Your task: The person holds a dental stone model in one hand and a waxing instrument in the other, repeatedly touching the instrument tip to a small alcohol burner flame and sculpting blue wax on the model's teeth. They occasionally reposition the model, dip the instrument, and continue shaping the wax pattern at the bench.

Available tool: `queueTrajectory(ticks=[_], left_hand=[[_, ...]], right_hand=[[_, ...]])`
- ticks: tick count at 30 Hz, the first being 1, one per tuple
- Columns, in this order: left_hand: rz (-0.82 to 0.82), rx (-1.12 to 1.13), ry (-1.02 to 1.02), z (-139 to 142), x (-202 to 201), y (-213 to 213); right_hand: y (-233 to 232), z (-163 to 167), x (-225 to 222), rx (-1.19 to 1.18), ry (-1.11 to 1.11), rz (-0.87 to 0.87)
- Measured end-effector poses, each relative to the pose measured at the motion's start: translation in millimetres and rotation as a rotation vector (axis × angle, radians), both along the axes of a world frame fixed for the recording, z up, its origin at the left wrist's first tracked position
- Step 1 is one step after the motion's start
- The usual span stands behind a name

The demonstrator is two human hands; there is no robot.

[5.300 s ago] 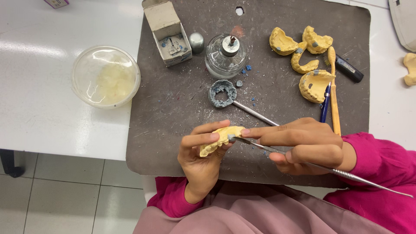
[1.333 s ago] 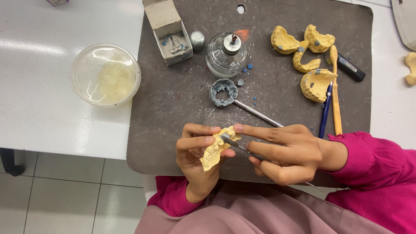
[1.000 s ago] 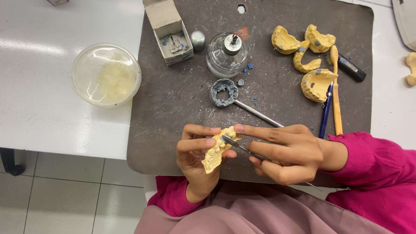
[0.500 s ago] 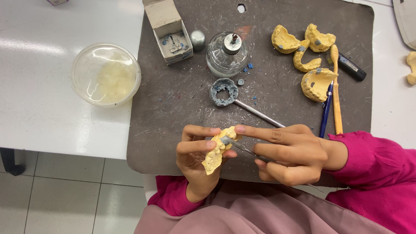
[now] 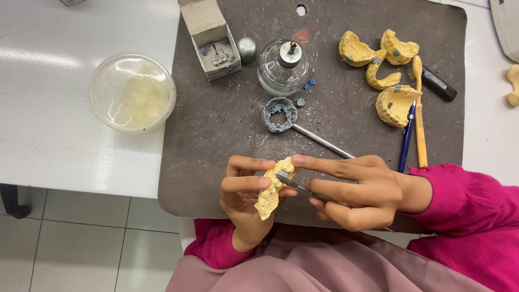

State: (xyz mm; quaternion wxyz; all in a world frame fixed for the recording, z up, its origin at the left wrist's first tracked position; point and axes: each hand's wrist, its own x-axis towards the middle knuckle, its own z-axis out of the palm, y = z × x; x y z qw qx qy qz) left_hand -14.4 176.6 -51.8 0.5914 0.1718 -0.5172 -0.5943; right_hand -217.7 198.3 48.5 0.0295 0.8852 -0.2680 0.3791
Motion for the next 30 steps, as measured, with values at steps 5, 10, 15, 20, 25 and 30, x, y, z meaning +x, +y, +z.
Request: queueTrajectory(ticks=[5,10,15,20,25,30], left_hand=[[-0.003,0.011,0.014,0.0,-1.0,0.7],[-0.007,-0.014,0.027,-0.4,-1.8,-0.3],[-0.032,0.016,0.046,0.1,-1.4,0.2],[-0.021,0.011,0.037,-0.1,-1.3,0.0],[-0.018,0.008,0.004,0.1,0.0,0.3],[0.035,0.025,0.001,-0.1,-2.0,1.7]], right_hand=[[-0.2,-0.4,-0.9,-0.001,0.014,-0.004],[-0.3,-0.8,-0.8,0.001,0.014,-0.009],[-0.2,0.2,-0.7,0.002,0.027,-0.005],[-1.5,0.7,-0.9,0.009,0.024,0.002],[-2.1,1.0,-0.3,0.015,0.023,-0.012],[-0.8,-0.2,0.7,0.022,0.010,0.017]])
